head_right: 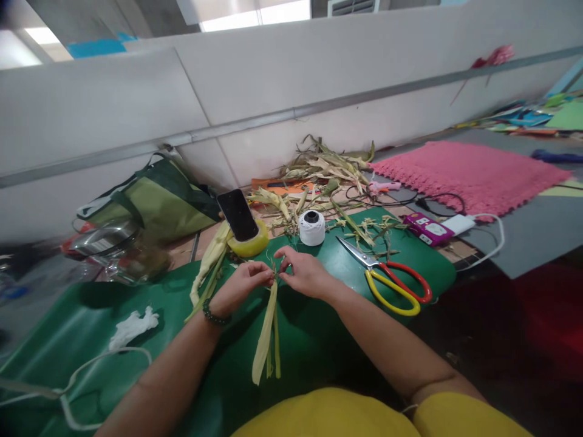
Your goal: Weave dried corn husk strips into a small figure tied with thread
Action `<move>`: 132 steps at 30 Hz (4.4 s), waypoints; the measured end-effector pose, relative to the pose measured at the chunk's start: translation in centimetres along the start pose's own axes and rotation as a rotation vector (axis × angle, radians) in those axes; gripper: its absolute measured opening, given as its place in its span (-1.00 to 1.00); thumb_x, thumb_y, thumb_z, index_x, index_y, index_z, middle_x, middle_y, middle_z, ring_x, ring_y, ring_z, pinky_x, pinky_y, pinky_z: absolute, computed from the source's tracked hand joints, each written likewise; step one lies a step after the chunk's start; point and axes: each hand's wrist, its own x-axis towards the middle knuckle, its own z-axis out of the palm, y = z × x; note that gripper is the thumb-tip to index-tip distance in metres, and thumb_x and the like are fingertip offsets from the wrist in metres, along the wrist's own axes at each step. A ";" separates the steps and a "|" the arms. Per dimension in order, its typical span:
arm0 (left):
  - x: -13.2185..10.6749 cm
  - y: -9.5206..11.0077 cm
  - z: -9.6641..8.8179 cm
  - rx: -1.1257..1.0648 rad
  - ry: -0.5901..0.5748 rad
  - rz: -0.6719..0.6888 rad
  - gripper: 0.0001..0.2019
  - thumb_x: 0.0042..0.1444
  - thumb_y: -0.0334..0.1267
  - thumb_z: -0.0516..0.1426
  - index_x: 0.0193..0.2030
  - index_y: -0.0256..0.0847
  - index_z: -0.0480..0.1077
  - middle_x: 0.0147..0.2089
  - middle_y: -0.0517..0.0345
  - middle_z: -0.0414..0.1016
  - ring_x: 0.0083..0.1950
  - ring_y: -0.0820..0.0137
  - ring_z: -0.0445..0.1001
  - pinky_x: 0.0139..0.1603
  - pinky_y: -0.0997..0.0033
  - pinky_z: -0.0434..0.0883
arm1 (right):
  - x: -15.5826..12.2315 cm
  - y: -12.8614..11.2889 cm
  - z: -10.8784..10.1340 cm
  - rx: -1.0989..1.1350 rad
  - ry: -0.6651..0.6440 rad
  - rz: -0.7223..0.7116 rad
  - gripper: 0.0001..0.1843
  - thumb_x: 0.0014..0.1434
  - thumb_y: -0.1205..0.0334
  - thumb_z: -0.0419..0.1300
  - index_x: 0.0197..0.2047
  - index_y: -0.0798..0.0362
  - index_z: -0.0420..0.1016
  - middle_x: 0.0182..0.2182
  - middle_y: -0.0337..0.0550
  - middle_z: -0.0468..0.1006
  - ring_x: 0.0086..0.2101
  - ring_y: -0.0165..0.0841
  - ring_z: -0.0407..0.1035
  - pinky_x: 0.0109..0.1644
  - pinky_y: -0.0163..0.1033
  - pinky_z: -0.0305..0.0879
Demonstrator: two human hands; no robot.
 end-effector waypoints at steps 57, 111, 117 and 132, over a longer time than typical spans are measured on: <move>-0.7 -0.7 0.7 0.584 0.243 0.832 -0.85 0.03 -0.51 0.09 -0.46 -0.19 0.35 -0.38 0.14 0.49 -0.31 0.41 0.47 -0.27 0.44 0.39 | -1.1 -0.4 2.4 0.392 0.219 0.041 -0.83 0.10 0.16 0.16 -0.33 0.07 0.49 -0.43 -0.20 0.53 -0.40 -0.38 0.38 -0.32 -0.29 0.29; -0.8 0.1 2.2 -0.328 0.046 0.165 -0.60 -0.07 0.03 0.26 -0.47 -0.20 0.19 -0.54 0.29 0.37 -0.51 0.54 0.33 -0.41 0.50 0.32 | -1.5 -1.0 2.7 0.975 0.184 0.139 -0.67 0.04 0.03 0.20 -0.52 0.04 0.19 -0.61 -0.36 0.21 -0.59 -0.51 0.07 -0.50 -0.34 0.04; -0.8 0.2 2.1 -0.111 0.108 0.241 -0.64 -0.02 0.01 0.22 -0.48 -0.19 0.19 -0.62 0.33 0.30 -0.55 0.53 0.27 -0.46 0.49 0.27 | -1.9 -0.3 2.8 0.888 0.213 0.112 -0.73 0.03 0.08 0.17 -0.52 0.02 0.19 -0.67 -0.42 0.11 -0.63 -0.51 0.00 -0.52 -0.33 0.03; -0.5 -0.3 2.2 0.053 0.192 0.310 -0.77 -0.01 -0.13 0.20 -0.47 -0.22 0.29 -0.54 0.24 0.40 -0.47 0.45 0.40 -0.37 0.45 0.35 | -2.7 -0.6 3.0 0.795 0.190 0.190 -0.77 -0.01 0.06 0.24 -0.48 0.05 0.38 -0.54 -0.27 0.41 -0.51 -0.44 0.25 -0.38 -0.29 0.25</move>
